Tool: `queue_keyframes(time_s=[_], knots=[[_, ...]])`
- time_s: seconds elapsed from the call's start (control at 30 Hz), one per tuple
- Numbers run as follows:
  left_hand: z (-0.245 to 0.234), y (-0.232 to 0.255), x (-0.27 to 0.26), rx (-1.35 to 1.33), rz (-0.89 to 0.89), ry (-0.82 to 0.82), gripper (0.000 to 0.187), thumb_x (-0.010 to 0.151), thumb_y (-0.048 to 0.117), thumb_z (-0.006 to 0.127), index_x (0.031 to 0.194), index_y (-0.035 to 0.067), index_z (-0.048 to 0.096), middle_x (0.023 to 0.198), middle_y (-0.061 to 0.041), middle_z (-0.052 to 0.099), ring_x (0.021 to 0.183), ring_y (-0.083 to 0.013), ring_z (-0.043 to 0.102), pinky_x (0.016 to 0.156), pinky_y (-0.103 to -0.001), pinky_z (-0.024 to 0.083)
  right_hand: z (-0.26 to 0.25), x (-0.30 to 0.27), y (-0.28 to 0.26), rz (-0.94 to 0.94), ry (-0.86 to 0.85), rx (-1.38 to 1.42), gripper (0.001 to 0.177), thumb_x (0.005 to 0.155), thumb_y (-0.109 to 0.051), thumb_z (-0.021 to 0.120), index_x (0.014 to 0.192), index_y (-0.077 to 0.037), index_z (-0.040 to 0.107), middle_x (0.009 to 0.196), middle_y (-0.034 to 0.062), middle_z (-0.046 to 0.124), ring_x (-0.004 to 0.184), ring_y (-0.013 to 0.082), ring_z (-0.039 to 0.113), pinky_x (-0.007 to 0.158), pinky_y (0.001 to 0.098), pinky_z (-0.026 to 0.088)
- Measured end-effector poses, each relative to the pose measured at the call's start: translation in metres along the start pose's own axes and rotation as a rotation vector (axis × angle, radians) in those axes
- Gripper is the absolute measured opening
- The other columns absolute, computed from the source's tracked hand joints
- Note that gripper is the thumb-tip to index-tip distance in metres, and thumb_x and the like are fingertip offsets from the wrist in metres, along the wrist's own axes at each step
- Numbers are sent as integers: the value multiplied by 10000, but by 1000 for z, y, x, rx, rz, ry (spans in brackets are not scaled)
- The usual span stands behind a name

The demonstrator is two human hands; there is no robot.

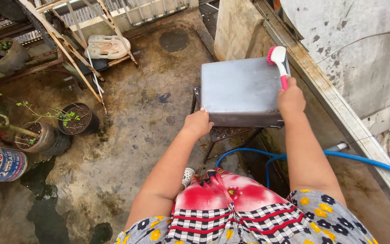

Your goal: Washing a grey plastic trash can using a hose and a scrubbing brush outdoors.

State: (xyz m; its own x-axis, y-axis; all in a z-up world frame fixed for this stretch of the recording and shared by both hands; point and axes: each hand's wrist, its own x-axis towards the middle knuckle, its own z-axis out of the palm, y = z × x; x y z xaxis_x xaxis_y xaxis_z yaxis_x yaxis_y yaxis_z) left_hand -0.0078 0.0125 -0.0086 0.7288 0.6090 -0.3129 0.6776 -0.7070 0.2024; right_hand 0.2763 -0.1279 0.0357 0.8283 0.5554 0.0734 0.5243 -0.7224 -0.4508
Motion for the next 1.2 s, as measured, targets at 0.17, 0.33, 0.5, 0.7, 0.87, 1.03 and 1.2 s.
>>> queue_keyframes(time_s=[0.17,0.33,0.5,0.7,0.87,1.03,1.2], knots=[[-28,5,-4,-11,4,-64,524,902,472,706,1160,15,708,1288,-156,663,1098,-326,693,900,-446,582,40,-32,-23,-105,-34,15,511,966,-180,634,1460,-161,507,1094,264,675,983,475,673,846,584,529],[-47,5,3,-32,48,-139,556,834,516,758,1070,12,749,1126,-188,740,1052,-345,715,915,-436,578,62,-93,-77,-231,-268,-51,491,1013,-188,567,1491,-208,457,1075,230,652,916,445,700,813,557,564],[-50,4,10,-3,94,-173,585,786,514,792,1072,5,754,1100,-189,745,1039,-343,718,915,-430,576,58,-98,-77,-303,-238,-19,511,985,-218,596,1480,-239,470,1103,217,658,939,449,689,831,565,548],[-45,-3,5,-1,124,-176,591,811,525,776,1075,-3,755,1105,-196,744,1036,-350,719,906,-433,580,9,-40,-15,37,-33,-22,517,971,-243,666,1469,-229,524,1152,246,696,1065,455,666,902,570,522],[-48,-10,4,-7,156,-212,607,828,536,765,1075,-18,745,1096,-200,745,1026,-353,725,892,-439,588,8,-44,-13,83,71,30,517,968,-211,669,1461,-199,517,1147,255,691,1063,467,656,884,573,512],[-46,-15,4,-24,202,-207,610,828,537,768,1075,-19,747,1099,-201,740,1025,-358,721,893,-445,584,47,-73,-66,25,-27,41,539,970,-179,643,1489,-184,494,1093,266,684,1006,474,675,891,569,524],[-42,-26,7,-61,249,-191,599,800,523,786,1081,-5,748,1094,-192,747,1029,-347,723,914,-437,577,89,-118,-128,-190,-184,-32,545,966,-225,612,1490,-225,464,1113,237,651,961,467,677,833,575,542]])
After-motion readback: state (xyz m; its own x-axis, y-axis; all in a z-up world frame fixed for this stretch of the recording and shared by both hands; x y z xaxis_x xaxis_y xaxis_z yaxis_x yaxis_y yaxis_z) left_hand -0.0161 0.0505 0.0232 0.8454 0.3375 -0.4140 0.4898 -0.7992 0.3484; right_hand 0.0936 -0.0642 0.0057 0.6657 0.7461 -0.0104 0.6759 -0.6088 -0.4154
